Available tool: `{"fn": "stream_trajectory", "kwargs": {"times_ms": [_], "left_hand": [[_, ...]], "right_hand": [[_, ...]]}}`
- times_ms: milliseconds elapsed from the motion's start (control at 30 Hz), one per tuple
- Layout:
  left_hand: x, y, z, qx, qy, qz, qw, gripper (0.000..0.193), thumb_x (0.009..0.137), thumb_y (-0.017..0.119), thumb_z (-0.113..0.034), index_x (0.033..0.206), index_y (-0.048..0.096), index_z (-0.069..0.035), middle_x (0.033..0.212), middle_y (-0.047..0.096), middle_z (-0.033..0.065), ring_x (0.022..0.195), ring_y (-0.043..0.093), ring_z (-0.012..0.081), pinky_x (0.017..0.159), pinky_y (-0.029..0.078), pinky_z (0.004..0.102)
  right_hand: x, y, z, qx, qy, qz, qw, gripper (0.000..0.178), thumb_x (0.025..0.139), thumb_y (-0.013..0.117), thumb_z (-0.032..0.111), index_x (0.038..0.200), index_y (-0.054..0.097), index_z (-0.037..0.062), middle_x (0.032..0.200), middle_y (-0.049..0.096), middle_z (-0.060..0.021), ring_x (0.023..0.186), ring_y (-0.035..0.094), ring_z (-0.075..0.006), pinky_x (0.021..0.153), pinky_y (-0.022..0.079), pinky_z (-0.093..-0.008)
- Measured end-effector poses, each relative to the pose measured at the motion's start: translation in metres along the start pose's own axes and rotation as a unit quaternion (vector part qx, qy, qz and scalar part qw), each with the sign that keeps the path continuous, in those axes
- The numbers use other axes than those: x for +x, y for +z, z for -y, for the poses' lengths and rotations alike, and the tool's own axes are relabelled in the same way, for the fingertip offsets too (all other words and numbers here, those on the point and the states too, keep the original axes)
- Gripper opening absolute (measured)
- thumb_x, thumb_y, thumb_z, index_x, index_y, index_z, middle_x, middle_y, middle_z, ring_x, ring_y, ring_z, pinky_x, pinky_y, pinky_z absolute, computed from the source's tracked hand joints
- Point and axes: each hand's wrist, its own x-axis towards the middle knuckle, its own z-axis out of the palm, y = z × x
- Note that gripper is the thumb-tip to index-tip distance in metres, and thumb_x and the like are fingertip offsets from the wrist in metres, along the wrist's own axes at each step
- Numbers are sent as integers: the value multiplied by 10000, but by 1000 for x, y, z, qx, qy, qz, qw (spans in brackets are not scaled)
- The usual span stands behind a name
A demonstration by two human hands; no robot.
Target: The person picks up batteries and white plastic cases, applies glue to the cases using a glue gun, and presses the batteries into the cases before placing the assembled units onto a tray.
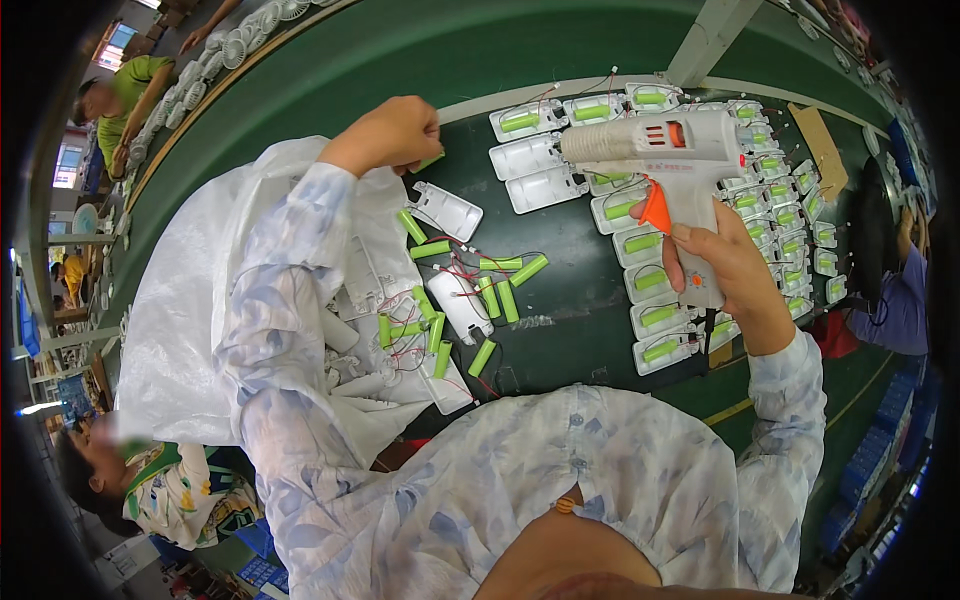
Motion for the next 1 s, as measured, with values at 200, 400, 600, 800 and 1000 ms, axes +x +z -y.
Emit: {"fn": "stream_trajectory", "kwargs": {"times_ms": [200,400,600,800,1000], "left_hand": [[22,39,7,118,149,-114,975,152,756,720,-163,870,667,-79,798,685,85,836,669,310,725,524,390],[22,45,28,-81,124,-156,977,351,734,791,-167,1044,665,-59,715,624,71,714,631,221,672,502,350],[14,47,23,-135,99,-107,980,458,731,802,-172,1133,632,-32,691,604,59,641,580,172,627,474,322],[15,58,30,-71,133,-132,980,227,741,787,-147,924,702,-44,783,628,80,683,593,192,640,481,339],[18,60,26,-35,196,-163,966,182,766,770,-174,912,719,-77,830,646,86,758,624,252,710,499,361]], "right_hand": [[14,2,-8,-46,49,37,997,346,912,567,186,1200,556,-7,692,601,-54,538,552,-122,539,443,-266],[26,12,-18,-56,46,48,996,317,923,559,174,1174,579,-19,687,581,-38,538,530,-106,545,428,-251],[33,15,-23,-79,55,46,994,303,941,558,173,1172,573,-23,694,565,-26,545,510,-93,530,392,-242],[36,19,-19,-101,60,54,992,261,937,556,183,1109,568,-12,684,562,-20,547,506,-88,524,383,-240],[37,16,-22,-136,71,45,987,254,916,563,209,1059,554,-1,679,559,-21,542,507,-89,520,384,-243]]}}
